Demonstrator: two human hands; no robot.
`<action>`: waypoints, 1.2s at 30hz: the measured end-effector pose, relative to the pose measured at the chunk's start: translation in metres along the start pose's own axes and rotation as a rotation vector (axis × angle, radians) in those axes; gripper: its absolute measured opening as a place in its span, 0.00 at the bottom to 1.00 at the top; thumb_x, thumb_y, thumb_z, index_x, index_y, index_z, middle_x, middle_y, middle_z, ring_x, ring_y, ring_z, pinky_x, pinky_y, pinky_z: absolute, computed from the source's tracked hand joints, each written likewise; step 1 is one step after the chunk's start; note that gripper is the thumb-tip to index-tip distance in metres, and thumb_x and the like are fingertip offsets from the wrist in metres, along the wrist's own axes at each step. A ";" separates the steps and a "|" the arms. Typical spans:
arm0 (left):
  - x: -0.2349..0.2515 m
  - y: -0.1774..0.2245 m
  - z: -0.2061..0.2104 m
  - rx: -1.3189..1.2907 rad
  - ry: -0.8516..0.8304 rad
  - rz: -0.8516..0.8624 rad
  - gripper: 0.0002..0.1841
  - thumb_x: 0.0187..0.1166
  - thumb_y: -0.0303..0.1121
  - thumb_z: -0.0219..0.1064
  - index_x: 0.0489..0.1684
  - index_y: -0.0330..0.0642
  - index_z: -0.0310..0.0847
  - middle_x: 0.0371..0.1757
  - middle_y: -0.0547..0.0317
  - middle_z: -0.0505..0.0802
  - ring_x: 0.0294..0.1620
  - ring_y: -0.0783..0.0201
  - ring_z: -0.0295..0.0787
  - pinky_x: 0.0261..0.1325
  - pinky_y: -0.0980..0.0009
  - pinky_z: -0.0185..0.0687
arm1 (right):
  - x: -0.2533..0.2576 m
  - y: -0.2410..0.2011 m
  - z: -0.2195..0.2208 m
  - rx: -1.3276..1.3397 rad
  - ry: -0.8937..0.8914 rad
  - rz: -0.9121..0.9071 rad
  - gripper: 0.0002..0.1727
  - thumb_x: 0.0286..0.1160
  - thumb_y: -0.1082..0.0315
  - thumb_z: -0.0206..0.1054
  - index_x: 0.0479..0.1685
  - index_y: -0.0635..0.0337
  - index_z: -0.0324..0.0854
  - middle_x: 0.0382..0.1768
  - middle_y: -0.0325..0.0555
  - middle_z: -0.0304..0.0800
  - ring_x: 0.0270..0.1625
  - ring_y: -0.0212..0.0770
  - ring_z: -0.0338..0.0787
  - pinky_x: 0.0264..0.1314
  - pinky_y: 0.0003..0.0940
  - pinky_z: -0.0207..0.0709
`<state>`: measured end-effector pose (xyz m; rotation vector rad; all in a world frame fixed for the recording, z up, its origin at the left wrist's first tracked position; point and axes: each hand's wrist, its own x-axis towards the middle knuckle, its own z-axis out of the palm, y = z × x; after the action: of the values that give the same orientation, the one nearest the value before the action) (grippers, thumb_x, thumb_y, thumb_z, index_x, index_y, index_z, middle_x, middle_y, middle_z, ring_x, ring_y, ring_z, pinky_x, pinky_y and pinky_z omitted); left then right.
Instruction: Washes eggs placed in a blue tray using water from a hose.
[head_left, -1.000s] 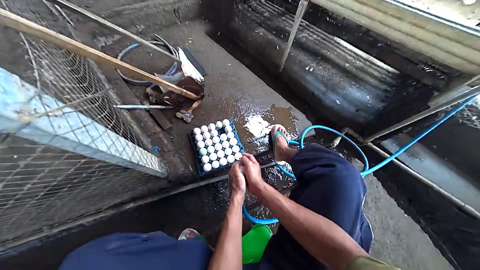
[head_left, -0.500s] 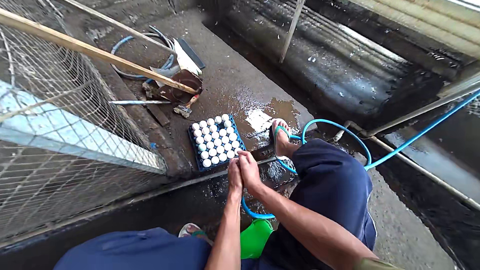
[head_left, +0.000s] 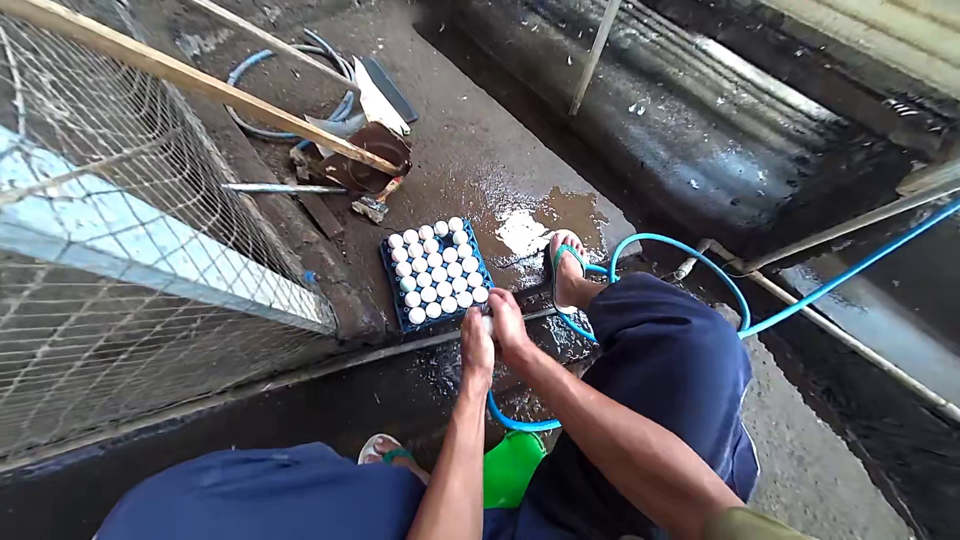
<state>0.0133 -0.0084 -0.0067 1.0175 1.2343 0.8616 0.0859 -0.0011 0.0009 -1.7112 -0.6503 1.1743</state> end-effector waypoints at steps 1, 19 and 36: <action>0.000 0.000 0.001 -0.036 0.037 0.022 0.26 0.95 0.35 0.35 0.72 0.22 0.70 0.70 0.34 0.81 0.71 0.55 0.77 0.76 0.61 0.70 | -0.011 -0.003 0.003 -0.018 -0.013 -0.034 0.24 0.90 0.62 0.47 0.77 0.62 0.74 0.68 0.59 0.84 0.69 0.50 0.84 0.72 0.53 0.76; 0.000 0.005 -0.001 -0.042 0.004 -0.038 0.27 0.95 0.38 0.34 0.62 0.29 0.78 0.52 0.45 0.87 0.52 0.61 0.84 0.58 0.62 0.80 | 0.000 -0.013 0.003 0.063 0.026 0.088 0.25 0.88 0.63 0.51 0.82 0.56 0.69 0.65 0.62 0.84 0.64 0.54 0.85 0.64 0.57 0.79; 0.001 -0.002 -0.001 -0.035 -0.011 0.050 0.27 0.94 0.41 0.35 0.68 0.30 0.76 0.63 0.45 0.85 0.59 0.64 0.83 0.59 0.66 0.81 | 0.001 -0.008 -0.001 0.050 0.102 -0.036 0.22 0.87 0.62 0.54 0.75 0.61 0.75 0.61 0.57 0.87 0.61 0.48 0.87 0.63 0.52 0.81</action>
<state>0.0122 -0.0074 -0.0090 1.0269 1.1849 0.9123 0.0878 0.0030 0.0072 -1.6989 -0.5825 1.0620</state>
